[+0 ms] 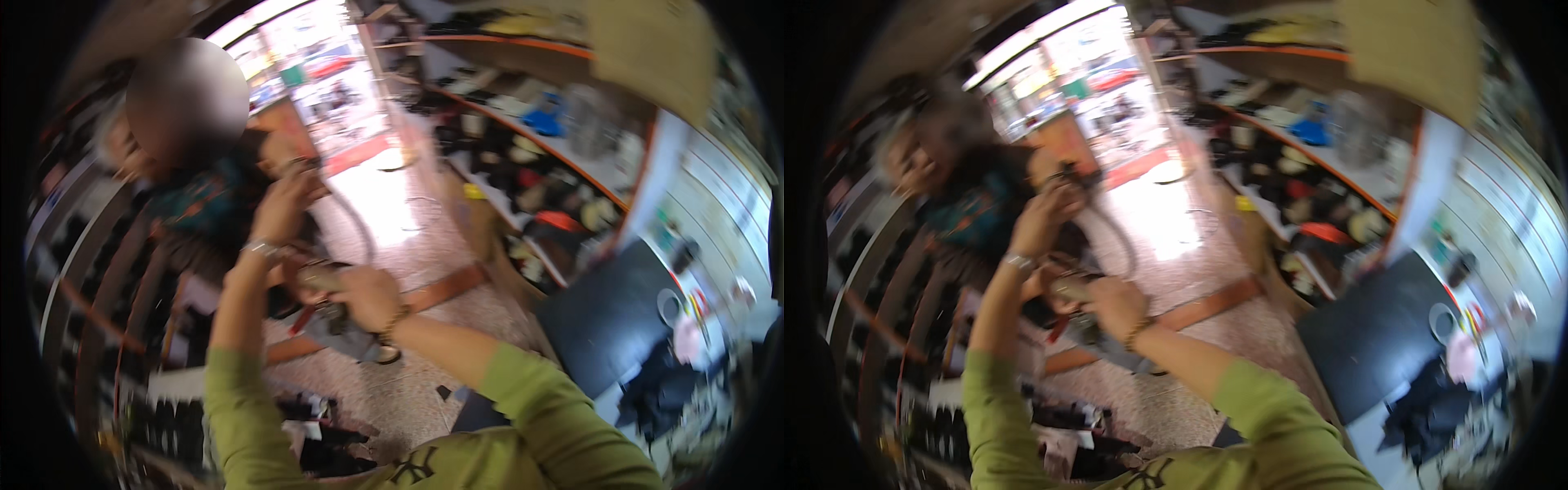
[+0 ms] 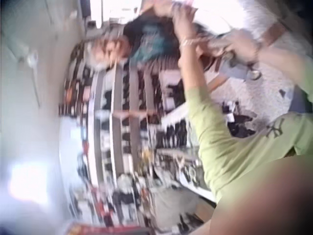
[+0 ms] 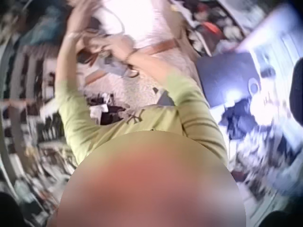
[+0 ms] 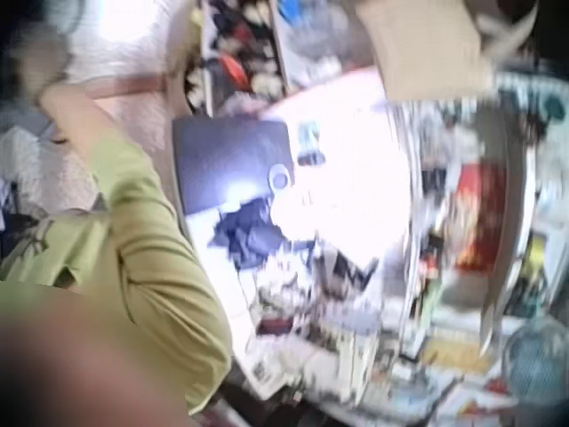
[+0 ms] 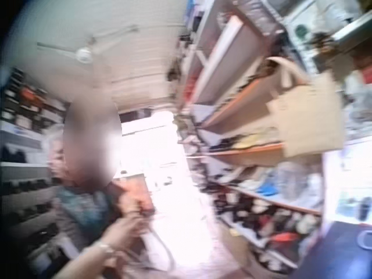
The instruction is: The person measures and attaches a strap to a handbag using a measuring tape and a small tool, then hands the bag to a customer. The person also handles a plastic-wrapped item and a black fabric piece on the workbench.
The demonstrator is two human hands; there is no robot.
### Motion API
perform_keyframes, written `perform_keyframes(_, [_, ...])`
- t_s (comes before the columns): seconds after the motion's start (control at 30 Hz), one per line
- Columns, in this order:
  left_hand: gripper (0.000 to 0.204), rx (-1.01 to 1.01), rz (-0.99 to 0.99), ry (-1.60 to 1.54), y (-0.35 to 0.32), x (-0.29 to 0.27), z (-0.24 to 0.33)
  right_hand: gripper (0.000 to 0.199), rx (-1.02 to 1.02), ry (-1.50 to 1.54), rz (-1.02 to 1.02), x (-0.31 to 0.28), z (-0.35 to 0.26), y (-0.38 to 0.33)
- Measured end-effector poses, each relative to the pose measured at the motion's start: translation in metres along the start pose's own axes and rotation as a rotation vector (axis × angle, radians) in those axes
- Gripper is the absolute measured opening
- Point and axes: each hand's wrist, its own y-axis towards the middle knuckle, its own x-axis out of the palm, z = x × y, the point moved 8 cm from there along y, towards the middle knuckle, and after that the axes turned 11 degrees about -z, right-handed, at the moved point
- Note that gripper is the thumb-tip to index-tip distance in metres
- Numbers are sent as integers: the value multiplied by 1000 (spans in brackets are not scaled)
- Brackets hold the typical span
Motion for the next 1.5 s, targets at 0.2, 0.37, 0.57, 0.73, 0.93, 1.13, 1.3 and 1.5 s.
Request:
perform_keyframes(0.2, [51,137,22,140,-11,-24,-6,21,-11,-83,-8,-36,-15,-5])
perform_keyframes(0.37, [18,211,43,72,-19,-47,-1,19,41,48,63,-63,8,-33])
perform_keyframes(0.57, [13,285,-58,-186,-42,-53,51,16,142,177,159,-94,27,-63])
perform_keyframes(0.73, [18,251,-249,-523,-29,-44,102,16,205,184,249,-152,38,-92])
perform_keyframes(0.93, [22,425,-141,-792,10,-76,187,24,264,80,383,-257,38,-160])
perform_keyframes(1.13, [23,486,-86,-1126,62,-67,274,18,242,-110,590,-343,38,-271])
perform_keyframes(1.3, [22,320,-24,-1399,112,-47,310,17,298,-310,701,-377,53,-357])
perform_keyframes(1.5, [22,214,179,-1287,140,-47,309,19,263,-519,793,-376,85,-422])
